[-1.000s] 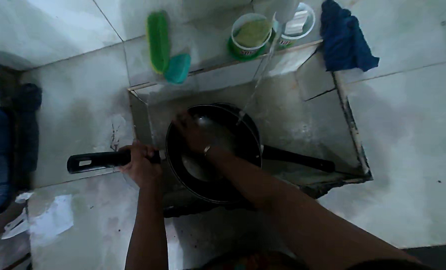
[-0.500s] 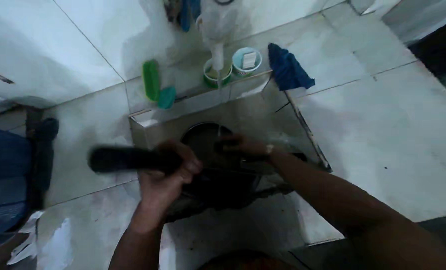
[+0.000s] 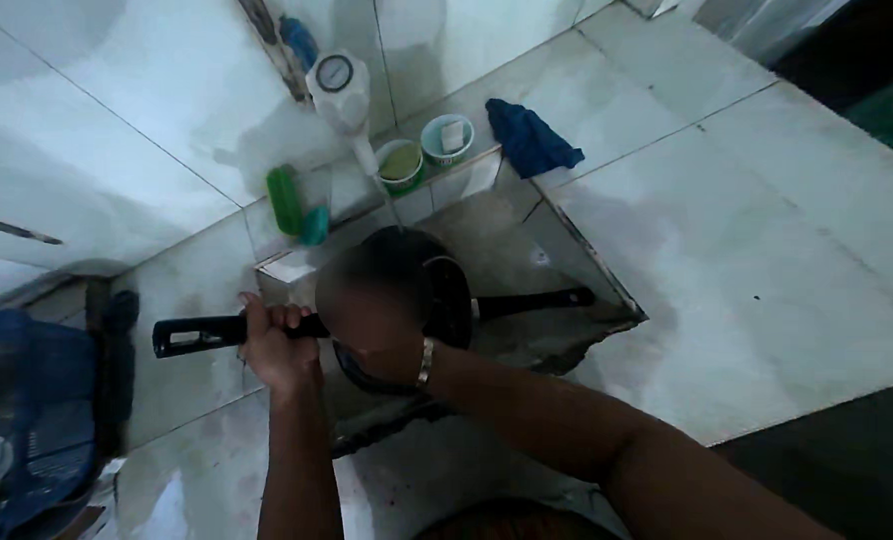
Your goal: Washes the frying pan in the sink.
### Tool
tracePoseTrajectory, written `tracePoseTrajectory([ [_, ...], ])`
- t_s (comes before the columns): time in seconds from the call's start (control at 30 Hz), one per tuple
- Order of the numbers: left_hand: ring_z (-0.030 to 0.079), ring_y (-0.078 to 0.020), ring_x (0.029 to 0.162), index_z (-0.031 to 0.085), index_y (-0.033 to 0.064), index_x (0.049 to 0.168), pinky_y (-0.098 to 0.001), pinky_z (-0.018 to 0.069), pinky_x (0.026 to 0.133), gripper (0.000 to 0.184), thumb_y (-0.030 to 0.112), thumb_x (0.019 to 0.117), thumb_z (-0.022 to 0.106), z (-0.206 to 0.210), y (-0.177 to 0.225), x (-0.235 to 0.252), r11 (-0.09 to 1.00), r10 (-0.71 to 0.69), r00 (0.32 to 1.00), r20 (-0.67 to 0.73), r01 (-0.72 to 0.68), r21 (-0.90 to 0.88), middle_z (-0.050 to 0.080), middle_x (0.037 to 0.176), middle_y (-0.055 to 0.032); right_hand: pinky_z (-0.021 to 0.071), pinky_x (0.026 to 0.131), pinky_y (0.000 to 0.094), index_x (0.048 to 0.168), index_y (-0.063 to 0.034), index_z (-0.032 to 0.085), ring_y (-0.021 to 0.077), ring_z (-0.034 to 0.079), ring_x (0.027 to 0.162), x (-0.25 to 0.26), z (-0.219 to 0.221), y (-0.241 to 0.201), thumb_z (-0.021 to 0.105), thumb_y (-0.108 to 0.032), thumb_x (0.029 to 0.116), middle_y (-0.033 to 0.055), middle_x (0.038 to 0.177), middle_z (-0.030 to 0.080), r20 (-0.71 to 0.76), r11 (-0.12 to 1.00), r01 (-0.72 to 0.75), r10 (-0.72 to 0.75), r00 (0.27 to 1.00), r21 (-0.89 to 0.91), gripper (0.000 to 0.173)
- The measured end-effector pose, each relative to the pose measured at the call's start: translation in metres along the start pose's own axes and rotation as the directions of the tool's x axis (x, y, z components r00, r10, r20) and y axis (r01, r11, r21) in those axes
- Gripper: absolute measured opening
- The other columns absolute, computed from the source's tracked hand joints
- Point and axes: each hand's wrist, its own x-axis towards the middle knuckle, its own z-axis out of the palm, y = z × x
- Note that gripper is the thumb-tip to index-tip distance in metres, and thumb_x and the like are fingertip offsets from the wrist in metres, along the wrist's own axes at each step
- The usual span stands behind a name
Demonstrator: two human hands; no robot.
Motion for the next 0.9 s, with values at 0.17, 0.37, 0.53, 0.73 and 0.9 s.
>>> tracePoseTrajectory([
  [0.17, 0.047, -0.0086, 0.04, 0.048, 0.018, 0.071, -0.0263, 0.0511, 0.048, 0.047, 0.033, 0.1131, 0.034, -0.016, -0.003, 0.007, 0.999, 0.006, 0.998, 0.057, -0.004, -0.038, 0.04, 0.047, 0.0068, 0.0483, 0.105, 0.0529, 0.129, -0.0007, 0.068, 0.0369, 0.062, 0.122, 0.046, -0.032, 0.097, 0.045, -0.021, 0.1098, 0.0219, 0.131, 0.065, 0.346, 0.802, -0.585, 0.518, 0.782, 0.122, 0.036],
  [0.37, 0.045, -0.0075, 0.039, 0.045, 0.0194, 0.065, -0.0247, 0.0488, 0.047, 0.053, 0.039, 0.1128, 0.032, -0.007, -0.003, 0.012, 1.0, -0.015, 0.999, 0.033, 0.015, -0.012, 0.039, 0.045, 0.0076, 0.0461, 0.103, 0.0627, 0.114, -0.0103, 0.078, 0.0364, 0.062, 0.125, 0.002, -0.001, 0.03, 0.062, -0.021, 0.0961, 0.0138, 0.129, 0.069, 0.017, 0.981, -0.147, 0.146, 0.989, 0.128, 0.026],
  [0.53, 0.048, -0.0078, 0.039, 0.047, 0.0182, 0.064, -0.0253, 0.0515, 0.048, 0.06, 0.04, 0.1133, 0.022, -0.008, 0.002, -0.002, 0.997, -0.005, 0.984, 0.18, 0.019, -0.077, 0.042, 0.045, 0.0067, 0.0494, 0.105, 0.0485, 0.135, -0.0015, 0.064, 0.0319, 0.063, 0.122, -0.006, -0.021, 0.12, 0.049, -0.023, 0.1092, 0.0206, 0.135, 0.063, 0.227, 0.581, -0.727, 0.702, 0.675, 0.366, 0.037],
  [0.73, 0.058, -0.0072, 0.051, 0.064, 0.0164, 0.077, -0.0248, 0.0549, 0.057, 0.035, 0.042, 0.1005, 0.061, -0.004, 0.038, -0.037, 0.978, 0.151, 0.658, 0.737, 0.009, -0.209, 0.055, 0.056, 0.0062, 0.0534, 0.078, 0.0271, 0.123, -0.0033, 0.06, 0.0075, 0.06, 0.086, -0.071, -0.046, 0.15, 0.039, -0.029, 0.1118, 0.0053, 0.101, 0.064, 0.477, -0.11, -0.796, 0.845, 0.241, 0.596, 0.035],
  [0.9, 0.061, -0.0059, 0.056, 0.068, 0.0185, 0.089, -0.0228, 0.055, 0.058, 0.029, 0.047, 0.0948, 0.068, 0.01, 0.06, -0.031, 0.967, 0.249, 0.407, 0.879, -0.152, -0.203, 0.062, 0.064, 0.0072, 0.0579, 0.08, 0.0237, 0.126, 0.0004, 0.059, 0.0066, 0.07, 0.089, -0.093, -0.055, 0.166, 0.034, -0.03, 0.1128, 0.006, 0.104, 0.072, 0.58, -0.224, -0.699, 0.747, 0.323, 0.679, 0.041],
])
